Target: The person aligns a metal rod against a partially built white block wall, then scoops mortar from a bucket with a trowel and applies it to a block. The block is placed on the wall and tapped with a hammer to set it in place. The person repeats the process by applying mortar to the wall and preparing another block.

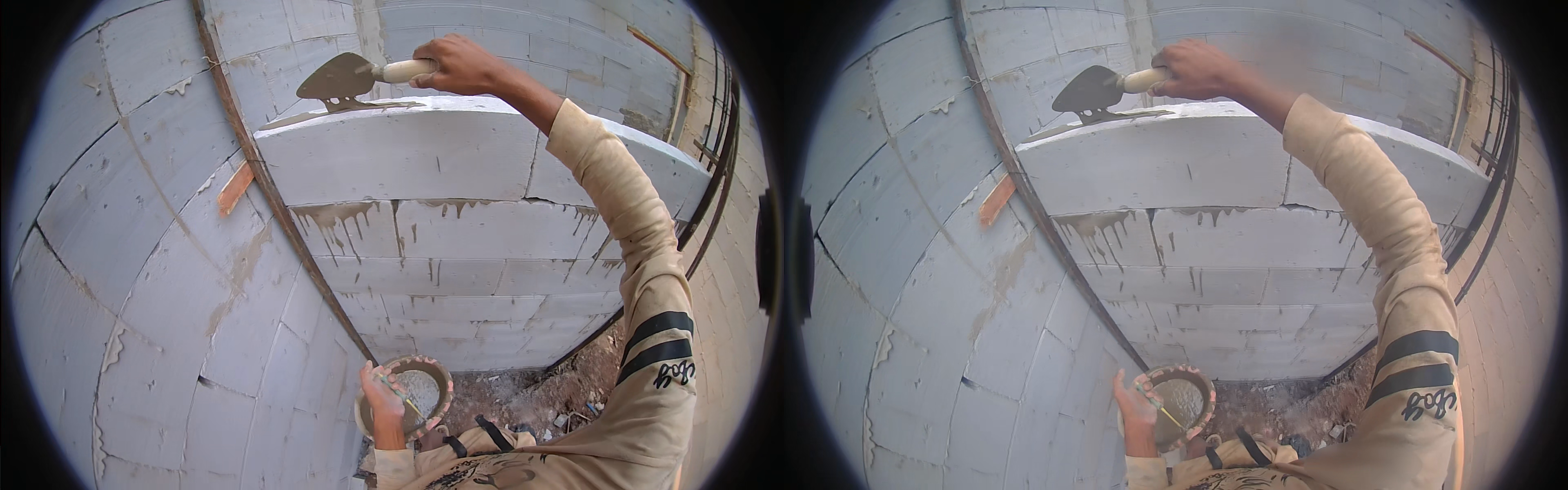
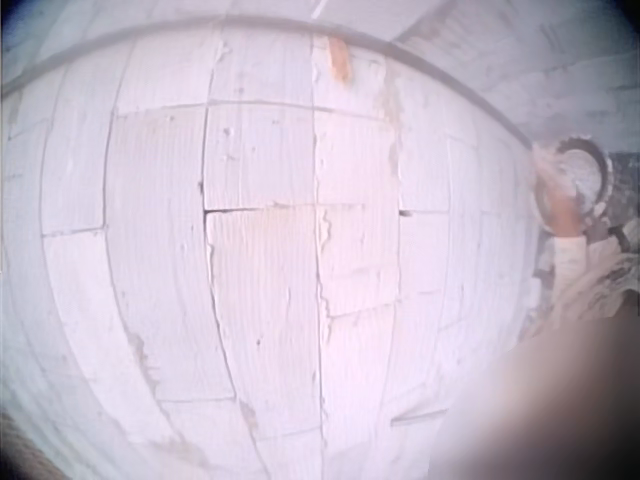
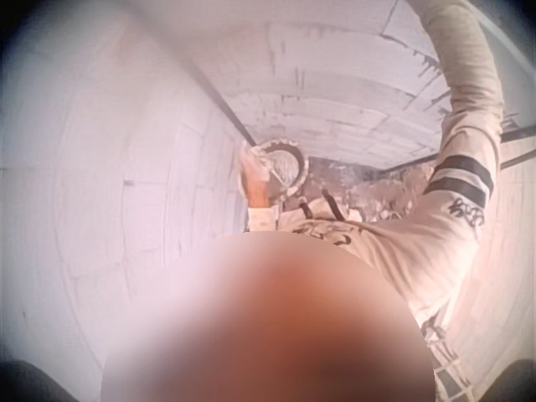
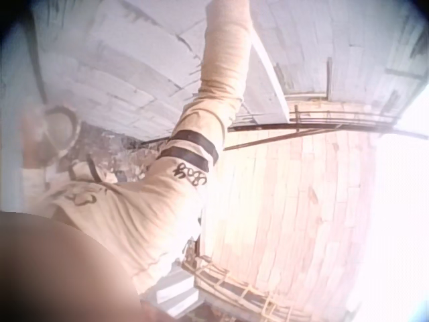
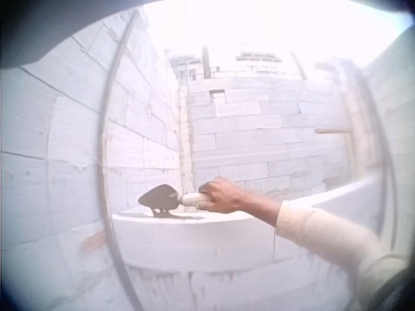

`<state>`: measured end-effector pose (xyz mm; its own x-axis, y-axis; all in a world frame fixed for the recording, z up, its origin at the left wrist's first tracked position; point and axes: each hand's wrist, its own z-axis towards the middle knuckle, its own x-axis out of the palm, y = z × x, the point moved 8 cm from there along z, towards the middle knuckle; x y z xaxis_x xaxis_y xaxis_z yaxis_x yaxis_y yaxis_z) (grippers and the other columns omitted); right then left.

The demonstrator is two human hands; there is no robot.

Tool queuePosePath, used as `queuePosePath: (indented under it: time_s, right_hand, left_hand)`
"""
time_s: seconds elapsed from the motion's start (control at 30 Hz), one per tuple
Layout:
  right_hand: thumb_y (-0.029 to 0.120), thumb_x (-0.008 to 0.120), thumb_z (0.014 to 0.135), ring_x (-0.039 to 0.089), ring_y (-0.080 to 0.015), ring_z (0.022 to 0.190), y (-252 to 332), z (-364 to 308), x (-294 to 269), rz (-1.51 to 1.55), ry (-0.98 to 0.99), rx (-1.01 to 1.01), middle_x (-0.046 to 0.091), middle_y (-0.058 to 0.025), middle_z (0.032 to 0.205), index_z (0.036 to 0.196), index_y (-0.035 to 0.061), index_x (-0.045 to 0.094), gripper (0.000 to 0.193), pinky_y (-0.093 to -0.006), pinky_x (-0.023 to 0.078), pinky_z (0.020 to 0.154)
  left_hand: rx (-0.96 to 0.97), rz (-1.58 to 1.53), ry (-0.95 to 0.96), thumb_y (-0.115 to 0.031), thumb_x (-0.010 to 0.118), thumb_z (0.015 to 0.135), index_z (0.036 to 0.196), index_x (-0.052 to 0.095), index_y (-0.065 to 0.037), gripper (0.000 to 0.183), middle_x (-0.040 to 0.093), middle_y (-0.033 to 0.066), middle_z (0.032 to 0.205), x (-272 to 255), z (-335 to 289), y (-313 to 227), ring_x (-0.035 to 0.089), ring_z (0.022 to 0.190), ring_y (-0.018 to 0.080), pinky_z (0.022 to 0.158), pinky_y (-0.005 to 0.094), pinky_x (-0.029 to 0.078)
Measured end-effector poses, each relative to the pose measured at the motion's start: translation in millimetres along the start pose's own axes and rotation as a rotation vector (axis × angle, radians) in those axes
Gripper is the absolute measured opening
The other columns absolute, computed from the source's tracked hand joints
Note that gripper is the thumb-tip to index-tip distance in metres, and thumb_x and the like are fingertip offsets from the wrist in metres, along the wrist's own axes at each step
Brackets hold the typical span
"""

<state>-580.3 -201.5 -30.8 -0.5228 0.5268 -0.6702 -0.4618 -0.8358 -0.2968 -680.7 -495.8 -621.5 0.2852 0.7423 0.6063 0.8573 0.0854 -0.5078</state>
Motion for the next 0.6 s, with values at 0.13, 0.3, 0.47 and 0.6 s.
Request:
queuePosePath:
  time_s: [0.13, 0.3, 0.47, 0.6]
  right_hand:
    - [0.040, 0.079, 0.082, 0.067, -0.0302, 0.070, 8, 10, 9, -0.019, -0.012, -0.021, 0.073, -0.0200, 0.085, 0.104, -0.0020, 0.075, 0.048, -0.0427, 0.052, 0.072]
    - [0.035, 0.074, 0.079, 0.069, -0.0375, 0.082, -34, -36, -24, -0.081, 0.095, 0.087, 0.071, -0.0235, 0.086, 0.097, -0.0044, 0.072, 0.043, -0.0479, 0.053, 0.071]
    - [0.023, 0.073, 0.078, 0.067, -0.0352, 0.073, -59, -138, -89, -0.142, 0.156, 0.213, 0.071, -0.0214, 0.083, 0.097, -0.0024, 0.073, 0.032, -0.0449, 0.053, 0.071]
    - [0.021, 0.074, 0.081, 0.063, -0.0261, 0.062, -50, -214, -135, -0.257, 0.042, 0.119, 0.068, -0.0137, 0.072, 0.090, 0.0003, 0.073, 0.023, -0.0421, 0.052, 0.062]
  left_hand:
    - [-0.024, -0.018, 0.043, -0.056, 0.060, 0.088, 0.102, 0.047, -0.015, 0.045, 0.048, -0.0019, 0.078, -5, -4, 10, 0.042, 0.058, 0.0120, 0.050, 0.0310, 0.035]
    - [-0.040, 0.004, -0.002, -0.057, 0.059, 0.089, 0.102, 0.050, -0.015, 0.044, 0.047, -0.0030, 0.080, -10, -6, 25, 0.041, 0.058, 0.0118, 0.051, 0.0309, 0.035]
    - [-0.069, 0.108, 0.037, -0.055, 0.055, 0.092, 0.103, 0.053, -0.016, 0.040, 0.046, -0.0037, 0.080, 1, -8, 45, 0.042, 0.059, 0.0113, 0.052, 0.0304, 0.035]
    - [-0.138, 0.255, 0.061, -0.053, 0.050, 0.094, 0.112, 0.059, -0.015, 0.043, 0.045, -0.0043, 0.080, 19, -11, 76, 0.041, 0.059, 0.0103, 0.052, 0.0300, 0.035]
